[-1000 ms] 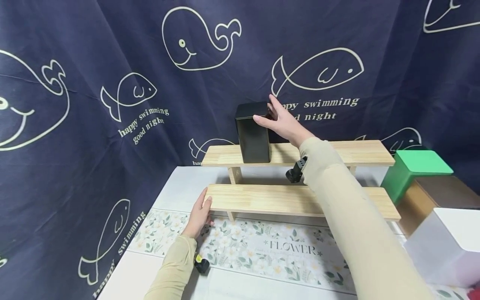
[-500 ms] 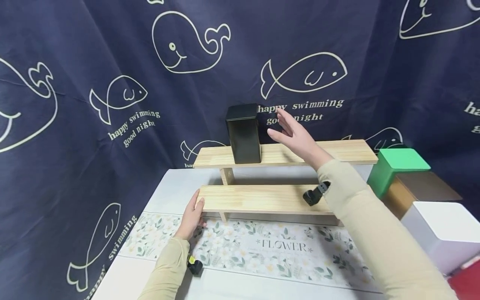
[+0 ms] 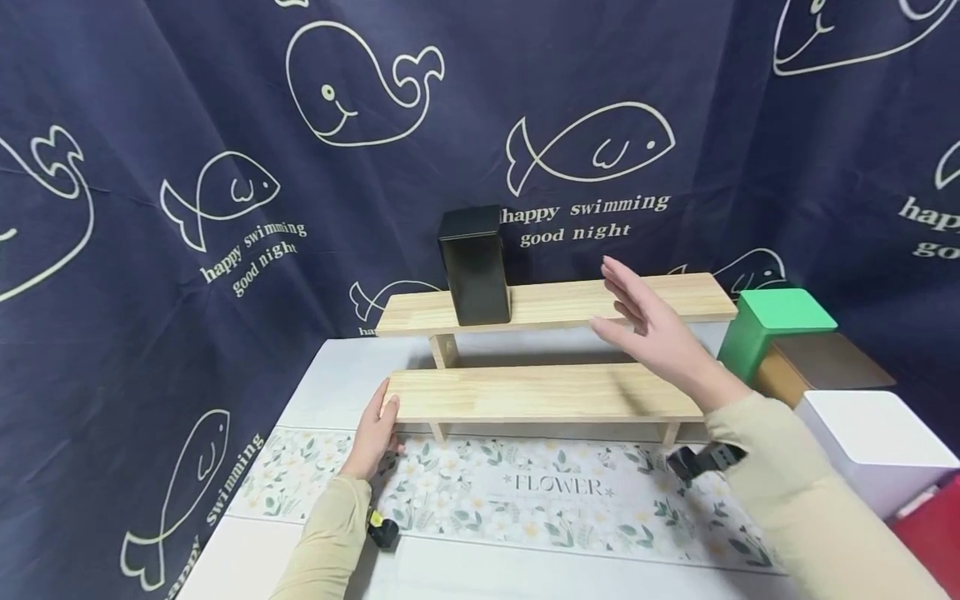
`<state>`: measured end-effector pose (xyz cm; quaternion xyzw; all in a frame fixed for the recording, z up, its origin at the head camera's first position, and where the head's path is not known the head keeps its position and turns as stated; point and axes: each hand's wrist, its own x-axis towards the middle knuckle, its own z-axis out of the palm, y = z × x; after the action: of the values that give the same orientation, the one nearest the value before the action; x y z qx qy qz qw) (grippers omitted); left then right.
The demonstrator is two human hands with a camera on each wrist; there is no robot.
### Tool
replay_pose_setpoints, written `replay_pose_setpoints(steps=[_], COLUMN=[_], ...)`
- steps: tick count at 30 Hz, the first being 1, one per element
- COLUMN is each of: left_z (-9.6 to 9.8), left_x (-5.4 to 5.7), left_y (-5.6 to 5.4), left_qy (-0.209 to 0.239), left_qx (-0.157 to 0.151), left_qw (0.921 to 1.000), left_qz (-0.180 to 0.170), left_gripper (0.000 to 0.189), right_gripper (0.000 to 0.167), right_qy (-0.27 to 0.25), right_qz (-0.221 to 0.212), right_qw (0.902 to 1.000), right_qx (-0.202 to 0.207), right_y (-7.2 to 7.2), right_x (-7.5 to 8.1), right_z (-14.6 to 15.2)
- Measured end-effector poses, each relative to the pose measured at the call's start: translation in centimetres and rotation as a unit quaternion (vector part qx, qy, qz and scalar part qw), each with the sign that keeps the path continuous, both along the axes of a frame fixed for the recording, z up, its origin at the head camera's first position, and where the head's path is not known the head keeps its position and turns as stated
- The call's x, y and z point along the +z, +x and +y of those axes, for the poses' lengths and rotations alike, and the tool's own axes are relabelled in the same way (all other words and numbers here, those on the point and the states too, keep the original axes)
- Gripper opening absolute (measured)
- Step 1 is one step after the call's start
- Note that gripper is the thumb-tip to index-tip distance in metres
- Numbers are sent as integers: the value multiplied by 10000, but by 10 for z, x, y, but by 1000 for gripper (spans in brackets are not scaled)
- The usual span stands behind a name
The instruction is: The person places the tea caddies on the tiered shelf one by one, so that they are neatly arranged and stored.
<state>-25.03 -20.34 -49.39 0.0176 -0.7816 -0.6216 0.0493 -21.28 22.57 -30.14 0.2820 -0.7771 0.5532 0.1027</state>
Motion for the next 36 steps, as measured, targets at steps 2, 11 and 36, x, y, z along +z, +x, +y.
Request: replay_pose_setpoints(steps=[2, 11, 36], left_z=[0, 0, 0], left_x=[-1, 3, -1], left_y=[-1, 0, 0], left_qy=[-20, 22, 277], left_qx=[18, -5, -93], left_qw=[10000, 10000, 9993], left_qz=[-14, -63, -220], left_gripper=[57, 58, 60], right_gripper=[73, 74, 79], right_qy=[27, 567, 1298], right_qz=[63, 494, 702], right_qw=[9999, 9902, 9270], right_qx=[-147, -1178, -3449], right_y=[11, 51, 128], right_x=[-4, -27, -70], right_z=[7, 33, 95])
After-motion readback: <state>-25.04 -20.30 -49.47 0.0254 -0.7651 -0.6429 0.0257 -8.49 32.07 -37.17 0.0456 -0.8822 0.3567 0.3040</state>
